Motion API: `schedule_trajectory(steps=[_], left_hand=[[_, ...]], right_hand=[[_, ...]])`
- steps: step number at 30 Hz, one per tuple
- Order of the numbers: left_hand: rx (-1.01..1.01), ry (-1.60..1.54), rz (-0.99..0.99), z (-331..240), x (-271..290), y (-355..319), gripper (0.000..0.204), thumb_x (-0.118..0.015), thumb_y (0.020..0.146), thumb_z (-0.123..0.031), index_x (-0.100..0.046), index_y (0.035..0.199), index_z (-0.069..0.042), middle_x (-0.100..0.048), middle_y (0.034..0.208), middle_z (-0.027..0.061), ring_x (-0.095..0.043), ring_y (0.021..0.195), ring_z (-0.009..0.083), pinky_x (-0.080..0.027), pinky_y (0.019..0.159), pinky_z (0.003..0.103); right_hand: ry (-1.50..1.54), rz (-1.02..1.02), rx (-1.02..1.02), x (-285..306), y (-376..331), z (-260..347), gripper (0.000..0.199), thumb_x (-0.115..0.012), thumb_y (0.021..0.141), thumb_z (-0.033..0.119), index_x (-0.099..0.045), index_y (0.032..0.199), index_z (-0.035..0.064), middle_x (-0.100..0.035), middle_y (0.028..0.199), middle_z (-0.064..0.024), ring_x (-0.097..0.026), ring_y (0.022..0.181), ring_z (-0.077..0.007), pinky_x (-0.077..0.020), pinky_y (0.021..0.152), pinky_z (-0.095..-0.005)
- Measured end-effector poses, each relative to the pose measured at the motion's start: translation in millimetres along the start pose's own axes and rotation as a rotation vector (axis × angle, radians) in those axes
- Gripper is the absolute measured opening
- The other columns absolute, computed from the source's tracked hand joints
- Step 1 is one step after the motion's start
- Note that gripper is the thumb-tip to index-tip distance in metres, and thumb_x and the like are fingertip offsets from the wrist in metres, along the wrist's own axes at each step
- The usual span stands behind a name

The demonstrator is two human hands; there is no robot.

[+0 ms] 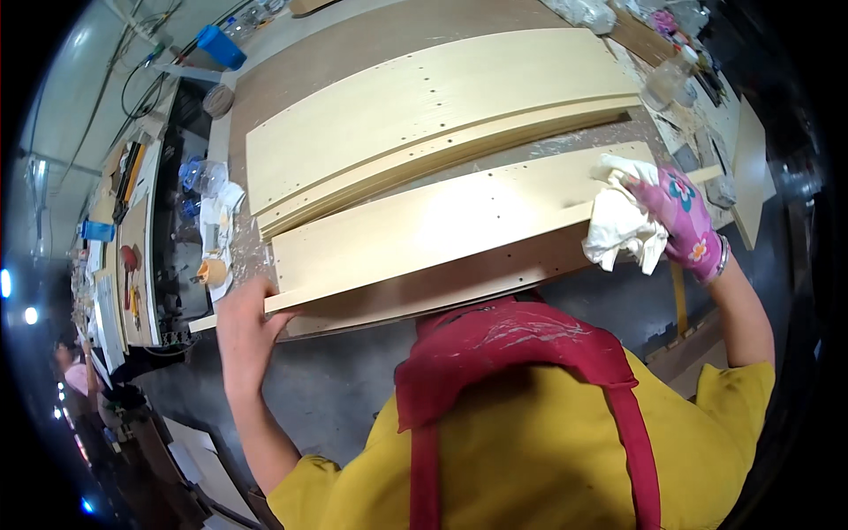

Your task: The person wipes the surface of a light-colored wooden board with a white cloth. They repeatedly pour liquid from a clear bottle onto the cloth and continue wiping the board's surface and edges. The person handles the board by turning it and lifting it to access different areas.

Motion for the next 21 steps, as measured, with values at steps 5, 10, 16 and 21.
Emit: schedule_trajectory(steps=[5,10,16,21], left_hand=[[0.044,-0.039,-0.094,21,-3,-21,0.032,-0.075,0.065,-0.021,-0.053,0.083,-0.007,-0.057,0.081,0.0084,-0.053,0.080,0.0302,-0.035,0.071,0.038],[-0.042,-0.046,-0.138,22,-3,-5,0.031,-0.075,0.062,-0.013,-0.051,0.083,-0.008,-0.055,0.077,0.0070,-0.052,0.078,0.0290,-0.034,0.070,0.038],[0.017,-0.043,-0.055,25,-4,-17,0.034,-0.076,0.063,-0.022,-0.050,0.081,-0.009,-0.054,0.076,0.0060,-0.053,0.078,0.0276,-0.035,0.070,0.039],[-0.019,-0.041,-0.082,24,-4,-17,0.034,-0.076,0.063,-0.021,-0.052,0.085,-0.008,-0.056,0.082,0.0075,-0.053,0.081,0.0288,-0.036,0.071,0.039]], right_hand=[[0.363,0.650,-0.408,-29,123,113,0.040,-0.037,0.094,0.043,-0.062,0.081,0.0149,-0.064,0.071,-0.0063,-0.064,0.065,-0.0268,-0.0515,0.065,-0.0383],[0.468,-0.060,0.711,-47,203,272,0.020,-0.045,0.089,0.027,-0.053,0.095,0.0089,-0.059,0.082,-0.0114,-0.062,0.075,-0.0243,-0.0513,0.065,-0.0394],[0.584,0.697,-0.143,-42,158,179,0.045,-0.039,0.092,0.050,-0.063,0.097,0.0119,-0.065,0.081,-0.0115,-0.065,0.079,-0.0256,-0.0504,0.074,-0.0348],[0.533,0.636,-0.270,-38,139,157,0.041,-0.042,0.093,0.046,-0.060,0.110,0.0127,-0.068,0.085,-0.0107,-0.066,0.080,-0.0191,-0.0518,0.073,-0.0303]])
Point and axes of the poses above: each hand's wrist, its own y-axis towards the middle knuckle, its own x-axis out of the back of the hand, z = x × y, the point moved 6 cm from there along y, towards the middle knuckle
